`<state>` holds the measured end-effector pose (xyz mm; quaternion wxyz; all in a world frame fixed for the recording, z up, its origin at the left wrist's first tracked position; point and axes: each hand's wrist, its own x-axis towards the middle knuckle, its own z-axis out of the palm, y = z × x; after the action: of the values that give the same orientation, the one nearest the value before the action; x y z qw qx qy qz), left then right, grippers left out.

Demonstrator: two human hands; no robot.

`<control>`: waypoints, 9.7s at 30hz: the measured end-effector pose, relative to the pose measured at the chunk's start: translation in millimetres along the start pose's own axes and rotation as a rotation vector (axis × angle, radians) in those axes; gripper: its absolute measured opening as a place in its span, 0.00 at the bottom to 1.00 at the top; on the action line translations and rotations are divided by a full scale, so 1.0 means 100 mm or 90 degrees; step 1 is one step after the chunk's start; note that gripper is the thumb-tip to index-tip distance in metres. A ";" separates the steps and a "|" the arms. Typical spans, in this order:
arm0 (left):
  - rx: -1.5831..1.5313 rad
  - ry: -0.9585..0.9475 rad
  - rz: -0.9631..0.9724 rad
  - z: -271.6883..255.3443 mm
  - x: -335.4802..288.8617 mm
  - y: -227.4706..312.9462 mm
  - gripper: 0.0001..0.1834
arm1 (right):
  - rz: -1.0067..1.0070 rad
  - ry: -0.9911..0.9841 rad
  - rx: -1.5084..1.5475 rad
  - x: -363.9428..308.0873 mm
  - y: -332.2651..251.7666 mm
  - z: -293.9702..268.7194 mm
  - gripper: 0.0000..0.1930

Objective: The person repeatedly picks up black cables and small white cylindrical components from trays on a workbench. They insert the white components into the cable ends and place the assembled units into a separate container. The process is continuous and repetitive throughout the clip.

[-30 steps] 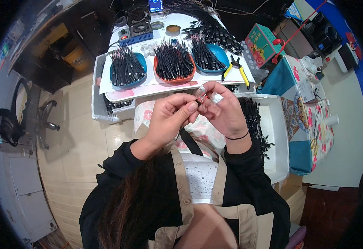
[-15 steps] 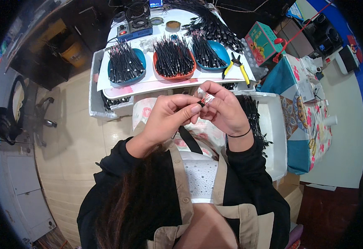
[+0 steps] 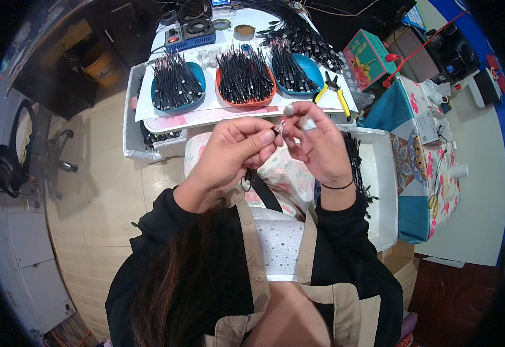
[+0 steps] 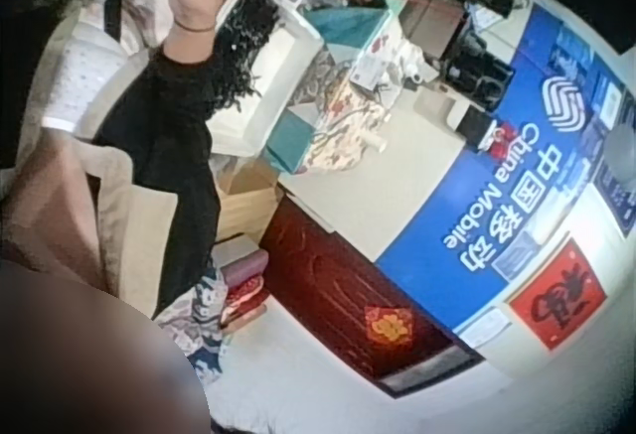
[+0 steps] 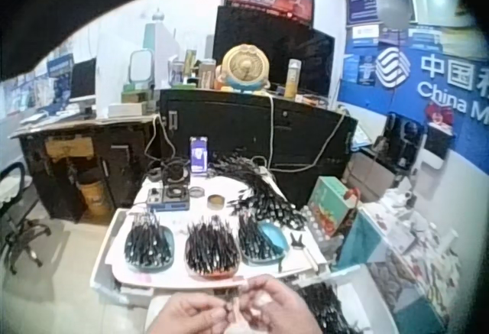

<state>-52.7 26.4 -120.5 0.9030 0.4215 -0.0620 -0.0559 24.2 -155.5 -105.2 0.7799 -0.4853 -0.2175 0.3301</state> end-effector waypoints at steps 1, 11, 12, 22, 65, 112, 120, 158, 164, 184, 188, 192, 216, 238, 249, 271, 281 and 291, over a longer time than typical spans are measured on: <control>-0.051 -0.023 0.004 -0.02 0.00 0.01 0.09 | -0.014 -0.008 -0.008 -0.02 -0.03 -0.01 0.16; -0.076 -0.115 0.032 -0.02 -0.04 -0.06 0.08 | -0.127 -0.001 -0.124 -0.18 -0.03 0.18 0.12; -0.063 -0.118 0.031 -0.02 -0.04 -0.06 0.08 | -0.132 -0.002 -0.134 -0.20 -0.04 0.20 0.12; 0.143 -0.034 0.098 0.03 -0.07 -0.10 0.07 | -0.109 0.053 -0.143 -0.28 -0.07 0.24 0.09; 0.396 -0.028 0.267 0.11 -0.06 -0.12 0.08 | -0.226 0.085 -0.216 -0.32 -0.01 0.06 0.09; 1.054 -0.036 0.636 -0.01 0.00 -0.10 0.15 | 0.111 0.161 -0.145 -0.26 0.16 0.06 0.07; 0.717 0.019 0.321 -0.03 -0.11 -0.06 0.06 | -0.581 0.073 -0.978 -0.29 -0.01 0.07 0.16; 0.144 -0.094 0.049 -0.16 -0.23 -0.12 0.10 | -0.432 -0.007 -0.873 -0.24 -0.16 -0.06 0.15; 0.074 -0.132 0.027 -0.18 -0.20 -0.14 0.08 | -0.512 -0.136 -0.731 -0.20 -0.12 0.07 0.17; 0.468 -0.139 0.197 -0.12 -0.19 0.00 0.06 | -0.542 -0.074 -0.829 -0.35 -0.15 0.11 0.16; 0.403 -0.126 0.167 -0.10 -0.20 -0.05 0.06 | -0.621 -0.101 -0.916 -0.33 -0.13 0.12 0.21; 0.542 -0.148 0.227 -0.10 -0.20 -0.05 0.06 | -0.291 -0.113 -0.696 -0.36 -0.11 0.11 0.11; -0.015 -0.164 -0.024 -0.05 -0.26 -0.19 0.08 | -0.368 -0.118 -0.362 -0.23 0.11 0.20 0.10; 1.024 0.016 0.527 -0.10 0.19 0.23 0.18 | -0.529 0.125 -0.752 0.37 0.01 0.05 0.08; 1.031 0.096 0.339 -0.27 1.03 0.83 0.10 | -0.386 0.208 -0.573 0.78 -0.07 -0.43 0.08; 1.192 -0.115 0.113 -1.93 3.22 0.92 0.06 | -0.301 -0.001 -0.741 0.65 0.99 -1.27 0.06; 1.261 -0.124 0.096 -1.96 3.35 0.97 0.06 | -0.277 -0.004 -0.738 0.63 1.01 -1.28 0.08; 1.293 -0.158 0.037 -1.99 3.46 0.96 0.07 | -0.302 0.012 -0.731 0.64 1.03 -1.28 0.07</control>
<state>325.2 184.7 -150.8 0.1073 0.9771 -0.1835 0.0016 121.3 -156.1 -252.4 0.4483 -0.7689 -0.4552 -0.0259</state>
